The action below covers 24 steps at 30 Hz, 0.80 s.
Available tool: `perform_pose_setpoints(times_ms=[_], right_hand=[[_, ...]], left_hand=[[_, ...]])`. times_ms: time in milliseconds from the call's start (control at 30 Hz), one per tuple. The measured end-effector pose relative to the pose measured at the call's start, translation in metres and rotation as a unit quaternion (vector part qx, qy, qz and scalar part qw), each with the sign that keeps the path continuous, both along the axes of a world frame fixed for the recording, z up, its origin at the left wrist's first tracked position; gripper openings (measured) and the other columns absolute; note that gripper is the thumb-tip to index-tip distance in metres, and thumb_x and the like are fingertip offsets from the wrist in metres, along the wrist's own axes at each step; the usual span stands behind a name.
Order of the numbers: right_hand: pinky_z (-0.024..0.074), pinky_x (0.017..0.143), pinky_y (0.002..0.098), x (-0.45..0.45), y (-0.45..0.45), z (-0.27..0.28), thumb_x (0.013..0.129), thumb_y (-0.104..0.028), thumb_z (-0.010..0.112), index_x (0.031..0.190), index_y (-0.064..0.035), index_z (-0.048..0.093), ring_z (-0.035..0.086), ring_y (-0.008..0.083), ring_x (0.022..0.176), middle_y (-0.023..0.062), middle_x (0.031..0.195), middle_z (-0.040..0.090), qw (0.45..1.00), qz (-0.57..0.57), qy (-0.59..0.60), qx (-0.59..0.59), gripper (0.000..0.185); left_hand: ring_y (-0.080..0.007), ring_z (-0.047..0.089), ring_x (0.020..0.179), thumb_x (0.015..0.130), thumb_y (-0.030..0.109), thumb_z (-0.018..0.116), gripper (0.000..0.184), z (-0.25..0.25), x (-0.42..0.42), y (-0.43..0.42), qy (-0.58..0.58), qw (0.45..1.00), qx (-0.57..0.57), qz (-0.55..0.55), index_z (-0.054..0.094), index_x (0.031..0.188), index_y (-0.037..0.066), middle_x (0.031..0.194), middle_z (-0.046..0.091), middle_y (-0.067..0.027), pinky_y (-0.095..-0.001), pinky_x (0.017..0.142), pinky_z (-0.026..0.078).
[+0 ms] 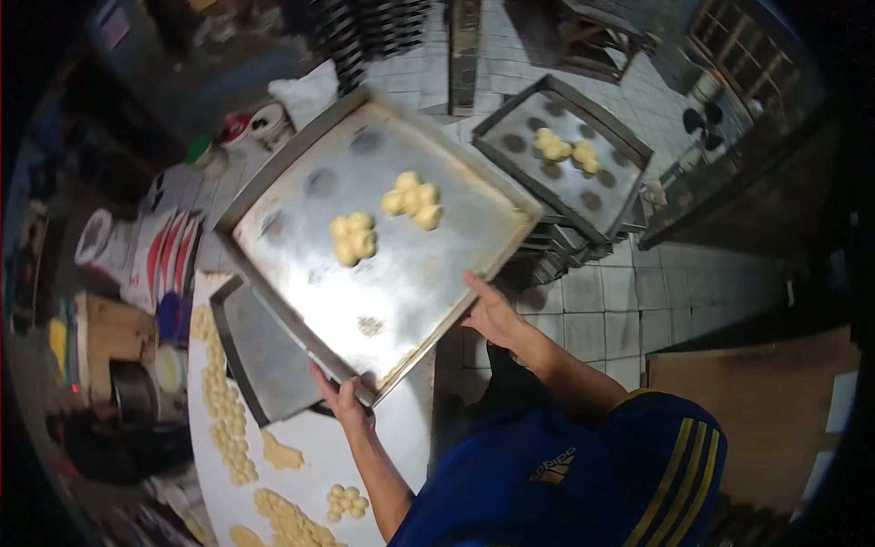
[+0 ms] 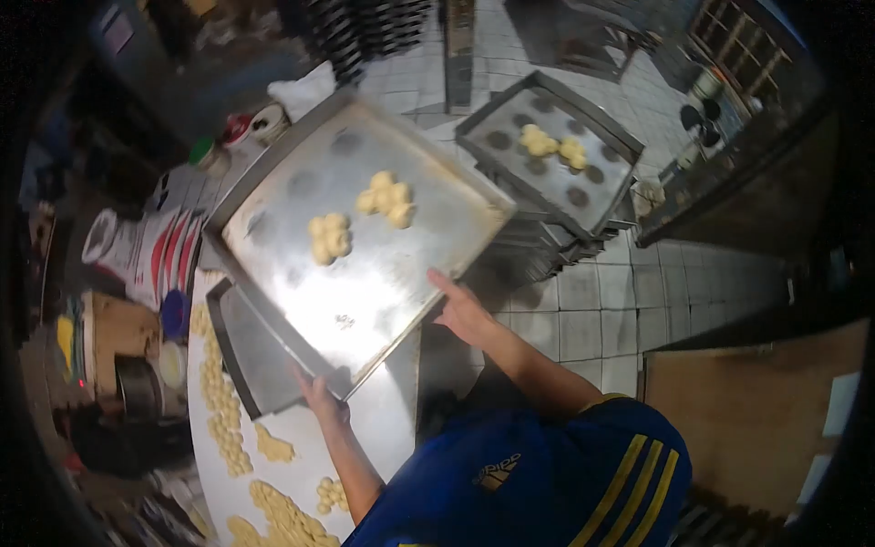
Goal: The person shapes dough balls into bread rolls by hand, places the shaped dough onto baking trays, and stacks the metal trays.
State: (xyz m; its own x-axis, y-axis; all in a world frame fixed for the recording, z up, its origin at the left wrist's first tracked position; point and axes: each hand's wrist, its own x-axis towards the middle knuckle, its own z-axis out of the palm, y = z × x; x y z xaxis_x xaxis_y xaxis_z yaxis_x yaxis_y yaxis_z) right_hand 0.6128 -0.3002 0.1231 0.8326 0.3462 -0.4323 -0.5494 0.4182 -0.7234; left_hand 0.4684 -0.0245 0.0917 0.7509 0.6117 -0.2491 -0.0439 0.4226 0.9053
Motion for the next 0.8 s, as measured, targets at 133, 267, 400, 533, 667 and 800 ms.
perform_pose_setpoints(times_ms=[133, 267, 400, 533, 667, 800], right_hand=[[0.0481, 0.109, 0.0468, 0.034, -0.106, -0.017, 0.092, -0.022, 0.059, 0.13, -0.0005, 0.052, 0.061, 0.0282, 0.124, 0.0132, 0.131, 0.062, 0.968, -0.223, -0.009, 0.116, 0.044], [0.0493, 0.1, 0.0505, 0.084, -0.194, 0.014, 0.089, -0.017, 0.06, 0.109, -0.0068, 0.053, 0.06, 0.0296, 0.112, 0.0098, 0.116, 0.059, 0.933, -0.32, -0.023, 0.162, 0.023], [0.0495, 0.101, 0.0577, 0.164, -0.275, -0.035, 0.087, -0.019, 0.062, 0.113, -0.0046, 0.051, 0.057, 0.0339, 0.116, 0.0119, 0.115, 0.057, 0.905, -0.404, -0.007, 0.134, 0.031], [0.0491, 0.104, 0.0609, 0.212, -0.317, -0.074, 0.086, -0.017, 0.062, 0.114, -0.0035, 0.05, 0.056, 0.0354, 0.119, 0.0159, 0.119, 0.055, 0.887, -0.443, 0.068, 0.112, 0.034], [0.0507, 0.103, 0.0564, 0.206, -0.322, -0.079, 0.089, -0.018, 0.058, 0.099, -0.0082, 0.05, 0.064, 0.0328, 0.108, 0.0129, 0.109, 0.063, 0.906, -0.412, 0.038, 0.083, 0.016], [0.0519, 0.102, 0.0503, 0.203, -0.347, -0.106, 0.095, -0.031, 0.064, 0.12, -0.0027, 0.053, 0.062, 0.0338, 0.115, 0.0173, 0.123, 0.061, 0.926, -0.361, 0.07, 0.088, 0.039]], left_hand=[[-0.0297, 0.036, 0.148, 0.086, 0.012, 0.071, 0.095, 0.067, 0.121, -0.079, -0.049, 0.96, 0.143, -0.235, 0.023, 0.167, 0.011, 0.166, 0.032, -0.0148, -0.0382, 0.119, 0.03], [-0.0379, 0.044, 0.145, 0.099, 0.024, 0.069, 0.09, 0.121, 0.205, -0.158, -0.095, 0.937, 0.143, -0.305, 0.012, 0.169, 0.028, 0.167, 0.027, -0.0227, -0.0471, 0.111, 0.045], [-0.0366, 0.049, 0.142, 0.103, 0.028, 0.066, 0.086, 0.119, 0.218, -0.2, -0.091, 0.937, 0.129, -0.312, 0.011, 0.169, 0.029, 0.166, 0.028, -0.0246, -0.0477, 0.108, 0.049], [-0.0364, 0.053, 0.139, 0.103, 0.029, 0.065, 0.082, 0.049, 0.183, -0.192, -0.005, 0.938, 0.132, -0.322, 0.016, 0.168, 0.029, 0.162, 0.033, -0.0251, -0.0477, 0.104, 0.052], [-0.0359, 0.057, 0.133, 0.103, 0.032, 0.061, 0.072, -0.039, 0.106, -0.164, 0.179, 0.944, 0.095, -0.261, 0.023, 0.164, 0.024, 0.159, 0.038, -0.026, -0.0503, 0.102, 0.053], [-0.0299, 0.062, 0.119, 0.104, 0.022, 0.057, 0.063, -0.1, -0.001, -0.139, 0.331, 0.928, 0.016, -0.169, 0.031, 0.161, 0.021, 0.153, 0.046, -0.0245, -0.045, 0.094, 0.055]])
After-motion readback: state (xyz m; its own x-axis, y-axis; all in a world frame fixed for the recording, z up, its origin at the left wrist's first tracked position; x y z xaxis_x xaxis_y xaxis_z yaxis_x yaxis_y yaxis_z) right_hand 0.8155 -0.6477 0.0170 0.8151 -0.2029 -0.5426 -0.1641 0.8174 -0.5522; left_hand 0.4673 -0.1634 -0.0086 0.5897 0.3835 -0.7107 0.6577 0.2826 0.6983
